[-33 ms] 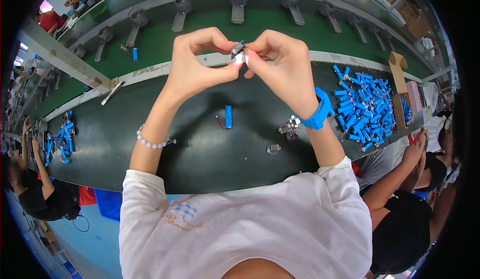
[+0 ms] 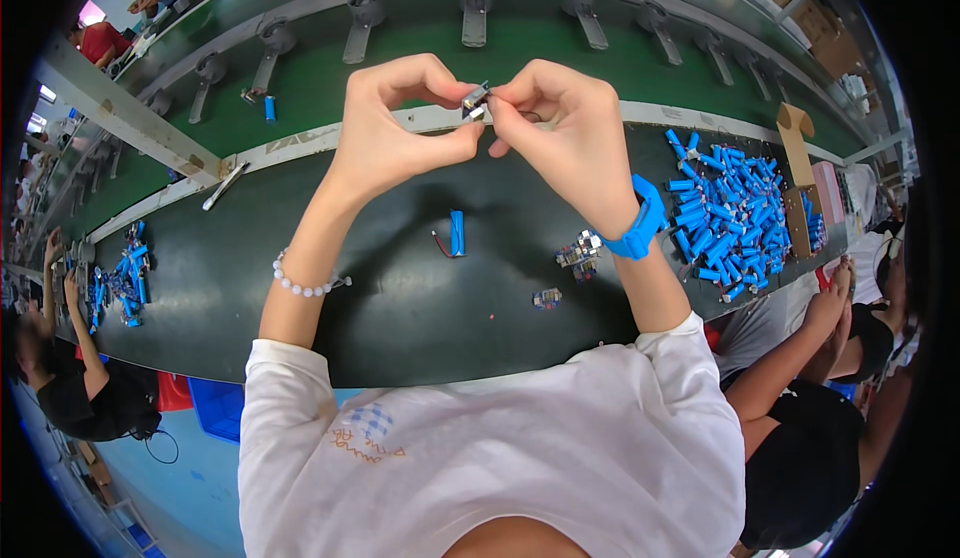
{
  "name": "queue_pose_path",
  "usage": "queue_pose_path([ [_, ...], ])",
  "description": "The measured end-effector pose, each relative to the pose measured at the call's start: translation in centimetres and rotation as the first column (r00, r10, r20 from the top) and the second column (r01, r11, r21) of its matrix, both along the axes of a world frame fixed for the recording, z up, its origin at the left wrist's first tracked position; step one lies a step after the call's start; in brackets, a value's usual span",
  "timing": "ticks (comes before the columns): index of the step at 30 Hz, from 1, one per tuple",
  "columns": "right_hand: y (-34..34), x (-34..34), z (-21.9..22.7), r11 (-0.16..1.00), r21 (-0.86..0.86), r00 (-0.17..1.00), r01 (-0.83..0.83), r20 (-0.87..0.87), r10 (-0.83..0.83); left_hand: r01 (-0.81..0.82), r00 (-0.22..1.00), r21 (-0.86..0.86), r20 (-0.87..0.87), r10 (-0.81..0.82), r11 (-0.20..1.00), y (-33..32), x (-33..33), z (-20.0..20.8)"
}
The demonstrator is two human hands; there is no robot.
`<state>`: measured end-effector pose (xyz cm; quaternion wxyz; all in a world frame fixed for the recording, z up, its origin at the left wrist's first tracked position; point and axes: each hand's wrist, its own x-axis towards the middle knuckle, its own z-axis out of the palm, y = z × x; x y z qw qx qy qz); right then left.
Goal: Assembling lithium batteries onto small circuit boards on a factory production line.
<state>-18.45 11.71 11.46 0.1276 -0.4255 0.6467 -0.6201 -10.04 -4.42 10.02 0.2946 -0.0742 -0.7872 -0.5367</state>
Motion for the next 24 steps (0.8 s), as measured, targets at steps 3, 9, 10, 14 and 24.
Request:
queue_pose_path([
  [3, -0.3, 0.0, 0.2, 1.0, 0.007, 1.0, 0.003, 0.03, -0.004, 0.048, 0.996, 0.102, 0.076, -0.056, 0.994, -0.5, 0.0, 0.6],
  [9, -1.8, 0.6, -1.5, 0.96, -0.14, 0.766, 0.242, -0.58, -0.278, -0.178, 0.966, -0.008, 0.188, 0.176, 0.984, -5.9, -1.3, -1.4],
  [10, -1.7, 0.9, -1.7, 0.957, -0.124, 0.651, 0.261, -0.709, -0.27, -0.231, 0.956, 0.017, 0.191, 0.224, 0.973, -7.3, -1.5, -2.3],
  [14, -1.3, 3.3, -4.4, 0.815, 0.579, 0.724, -0.018, -0.555, 0.41, -0.441, 0.874, -0.063, 0.199, 0.444, 0.895, -11.5, -2.1, -6.5],
  [24, -2.4, 6.7, -8.8, 0.815, 0.537, 0.537, 0.217, -0.763, 0.36, -0.685, 0.69, -0.609, -0.368, 0.624, 0.399, -14.1, -2.5, -10.4],
])
